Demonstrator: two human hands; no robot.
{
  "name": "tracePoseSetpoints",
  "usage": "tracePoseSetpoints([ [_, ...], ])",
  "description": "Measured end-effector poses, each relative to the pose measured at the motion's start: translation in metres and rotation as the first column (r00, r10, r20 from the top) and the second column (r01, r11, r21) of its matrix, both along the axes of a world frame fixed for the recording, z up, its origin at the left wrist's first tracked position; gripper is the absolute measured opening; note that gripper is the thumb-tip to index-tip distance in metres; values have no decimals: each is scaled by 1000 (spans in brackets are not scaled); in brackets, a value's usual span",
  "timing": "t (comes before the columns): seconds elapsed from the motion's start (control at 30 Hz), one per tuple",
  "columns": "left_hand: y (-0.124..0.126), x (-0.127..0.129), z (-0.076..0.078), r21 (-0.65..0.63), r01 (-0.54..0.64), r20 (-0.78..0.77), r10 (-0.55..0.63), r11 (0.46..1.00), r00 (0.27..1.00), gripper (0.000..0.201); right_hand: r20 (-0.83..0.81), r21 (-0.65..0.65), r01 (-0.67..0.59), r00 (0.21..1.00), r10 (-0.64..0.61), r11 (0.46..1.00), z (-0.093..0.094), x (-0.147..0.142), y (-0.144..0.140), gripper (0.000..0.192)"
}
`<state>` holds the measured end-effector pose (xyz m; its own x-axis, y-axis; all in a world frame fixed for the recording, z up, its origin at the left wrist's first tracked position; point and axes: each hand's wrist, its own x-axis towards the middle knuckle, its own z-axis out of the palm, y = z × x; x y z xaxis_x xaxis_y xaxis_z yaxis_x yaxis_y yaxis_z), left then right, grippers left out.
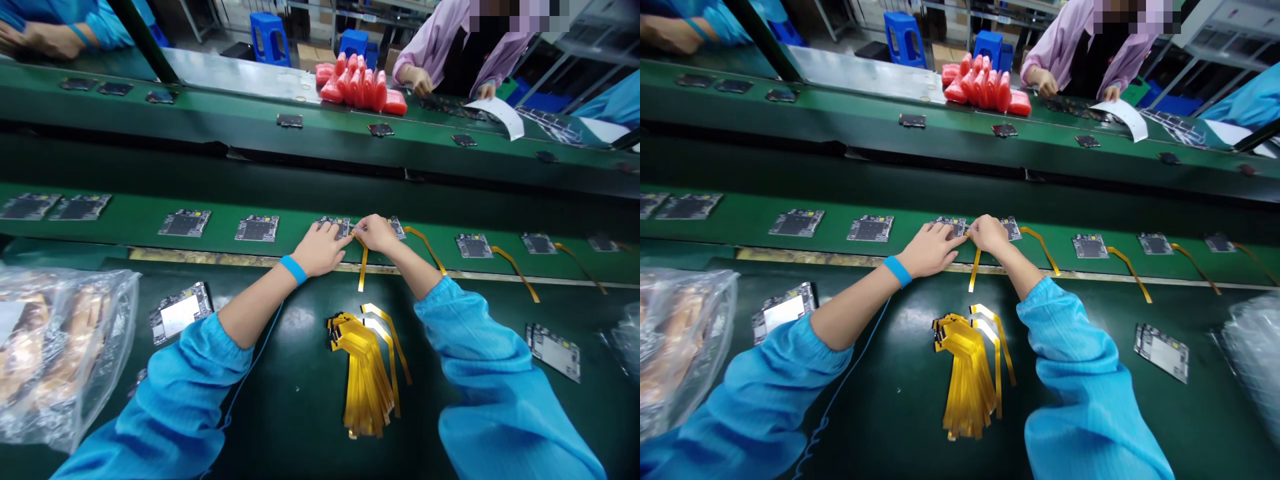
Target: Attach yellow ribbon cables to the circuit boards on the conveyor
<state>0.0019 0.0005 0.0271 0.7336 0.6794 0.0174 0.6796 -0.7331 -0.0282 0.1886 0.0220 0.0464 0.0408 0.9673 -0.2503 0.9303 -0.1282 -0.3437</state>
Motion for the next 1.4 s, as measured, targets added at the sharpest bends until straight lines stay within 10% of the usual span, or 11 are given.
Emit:
tracePoseSetpoints([
  [0.43, -12, 25, 0, 11, -75, -5, 75, 997, 997, 46, 77, 149, -118, 991, 108, 982, -12, 25, -15, 42],
  [1.07, -12, 33, -1, -55, -34, 65, 38, 998, 997, 45, 73, 118, -120, 991, 112, 986, -12, 44, -21, 17],
  [1.23, -6, 26, -1, -166, 5, 190, 27, 986, 981, 45, -49, 246, -147, 985, 164, 958, -5, 54, -59, 18],
  [1.4, -4, 9, -1, -193, 19, 347, 50, 981, 936, 41, -119, 131, -451, 877, 466, 883, 8, 52, -118, 17],
])
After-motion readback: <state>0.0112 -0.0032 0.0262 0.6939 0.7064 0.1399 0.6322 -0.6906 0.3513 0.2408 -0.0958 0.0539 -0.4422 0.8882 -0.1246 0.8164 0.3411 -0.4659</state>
